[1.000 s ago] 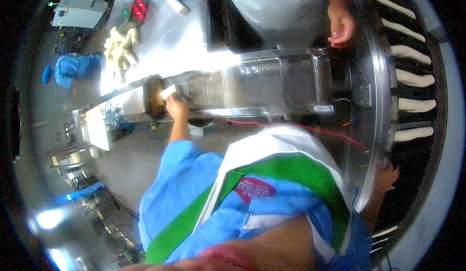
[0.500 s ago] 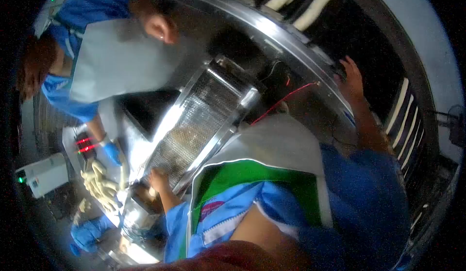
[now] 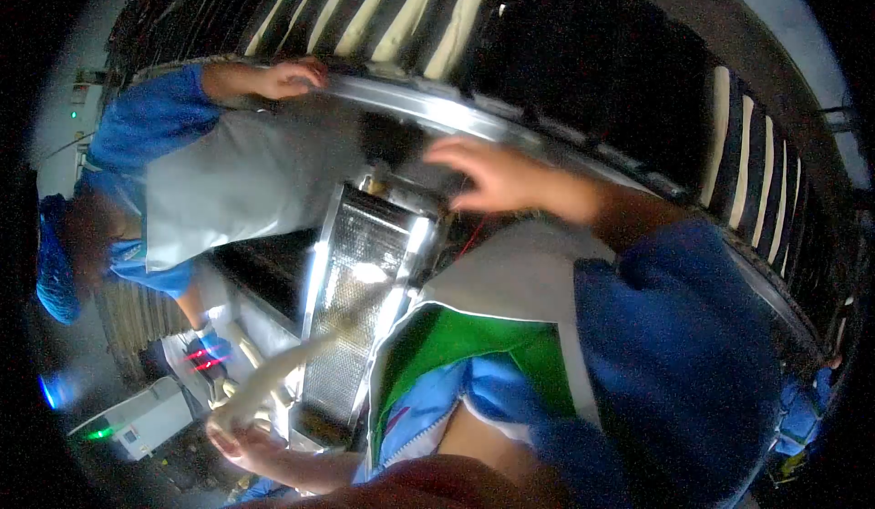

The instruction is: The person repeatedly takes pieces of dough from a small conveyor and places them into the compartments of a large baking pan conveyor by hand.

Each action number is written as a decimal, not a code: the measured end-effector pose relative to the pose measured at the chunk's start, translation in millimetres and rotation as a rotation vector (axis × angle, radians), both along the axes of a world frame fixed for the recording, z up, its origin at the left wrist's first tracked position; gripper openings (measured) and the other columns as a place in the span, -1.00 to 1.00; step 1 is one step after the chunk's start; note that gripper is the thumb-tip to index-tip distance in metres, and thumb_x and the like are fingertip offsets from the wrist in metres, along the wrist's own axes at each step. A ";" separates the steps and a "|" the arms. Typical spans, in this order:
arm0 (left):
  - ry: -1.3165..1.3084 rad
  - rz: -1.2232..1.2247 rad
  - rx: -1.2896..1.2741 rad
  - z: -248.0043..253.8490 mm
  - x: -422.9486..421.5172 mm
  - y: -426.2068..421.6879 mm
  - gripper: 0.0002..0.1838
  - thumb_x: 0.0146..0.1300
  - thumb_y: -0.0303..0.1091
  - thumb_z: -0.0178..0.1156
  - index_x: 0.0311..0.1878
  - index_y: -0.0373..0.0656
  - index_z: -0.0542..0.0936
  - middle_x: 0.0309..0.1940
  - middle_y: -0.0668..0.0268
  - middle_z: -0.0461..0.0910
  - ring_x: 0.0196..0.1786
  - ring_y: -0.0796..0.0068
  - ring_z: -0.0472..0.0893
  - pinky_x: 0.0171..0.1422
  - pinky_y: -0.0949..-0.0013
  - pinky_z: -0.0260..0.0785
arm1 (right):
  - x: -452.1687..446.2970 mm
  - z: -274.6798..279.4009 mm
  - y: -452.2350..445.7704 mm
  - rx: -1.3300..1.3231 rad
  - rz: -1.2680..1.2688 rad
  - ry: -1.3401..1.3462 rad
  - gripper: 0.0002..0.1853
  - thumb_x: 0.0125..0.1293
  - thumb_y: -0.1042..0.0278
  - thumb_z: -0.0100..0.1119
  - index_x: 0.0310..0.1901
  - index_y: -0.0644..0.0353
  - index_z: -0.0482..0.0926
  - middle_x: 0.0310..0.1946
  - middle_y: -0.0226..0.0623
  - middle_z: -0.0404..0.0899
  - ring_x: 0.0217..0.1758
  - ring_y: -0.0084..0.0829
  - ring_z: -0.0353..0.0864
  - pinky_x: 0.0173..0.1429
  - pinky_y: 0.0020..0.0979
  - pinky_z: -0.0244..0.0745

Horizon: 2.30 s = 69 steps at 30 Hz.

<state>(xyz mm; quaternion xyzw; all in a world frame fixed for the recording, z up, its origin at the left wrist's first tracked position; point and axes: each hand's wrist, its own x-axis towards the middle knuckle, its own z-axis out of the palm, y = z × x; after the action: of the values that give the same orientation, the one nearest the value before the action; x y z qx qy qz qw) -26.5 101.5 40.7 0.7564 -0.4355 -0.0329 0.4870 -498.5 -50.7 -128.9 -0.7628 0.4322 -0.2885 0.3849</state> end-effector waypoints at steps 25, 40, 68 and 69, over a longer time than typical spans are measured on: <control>-0.142 -1.400 0.077 -182.5 -447.1 -272.7 -0.74 -0.12 -0.60 0.22 -0.27 -0.17 0.58 -0.17 0.10 0.53 -0.11 0.06 0.52 -0.03 0.19 0.40 | -184.8 -25.4 -167.2 0.025 0.067 0.803 -0.64 -0.09 0.45 0.27 -0.16 0.01 0.60 -0.08 -0.36 0.53 0.14 -0.26 0.41 0.18 -0.19 0.32; -0.177 -0.589 0.316 -224.2 -174.6 -155.9 -0.74 -0.06 -0.55 0.27 -0.23 -0.11 0.61 -0.13 0.24 0.58 -0.03 0.17 0.53 0.05 0.24 0.40 | -179.9 -29.4 -91.2 -0.135 -0.434 0.608 -0.76 0.13 0.29 0.27 -0.24 0.24 0.53 -0.24 -0.16 0.50 -0.17 -0.18 0.52 -0.08 -0.26 0.44; -0.223 0.673 0.721 -321.1 181.3 142.1 -0.33 -0.16 -0.45 0.35 0.13 -0.15 0.39 0.12 0.04 0.38 0.17 0.04 0.37 0.26 0.15 0.22 | -111.5 -99.0 -11.7 0.296 -0.717 1.201 -0.09 -0.01 -0.27 0.23 0.26 0.22 0.25 0.16 0.05 0.37 0.21 -0.02 0.37 0.23 -0.13 0.26; -0.223 0.671 0.718 -321.4 185.0 141.1 -0.33 -0.16 -0.45 0.35 0.13 -0.15 0.39 0.12 0.04 0.38 0.17 0.04 0.37 0.26 0.15 0.22 | -114.3 -101.4 -10.6 0.280 -0.729 1.228 -0.09 0.00 -0.27 0.23 0.27 0.22 0.24 0.16 0.05 0.37 0.21 -0.02 0.37 0.22 -0.14 0.27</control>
<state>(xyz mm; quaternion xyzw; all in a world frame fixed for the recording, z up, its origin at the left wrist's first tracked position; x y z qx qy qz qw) 158.4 242.6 -280.7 0.9734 -0.1791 0.0586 0.1305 -612.8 -61.3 -230.3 -0.5382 0.8298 0.1398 0.0465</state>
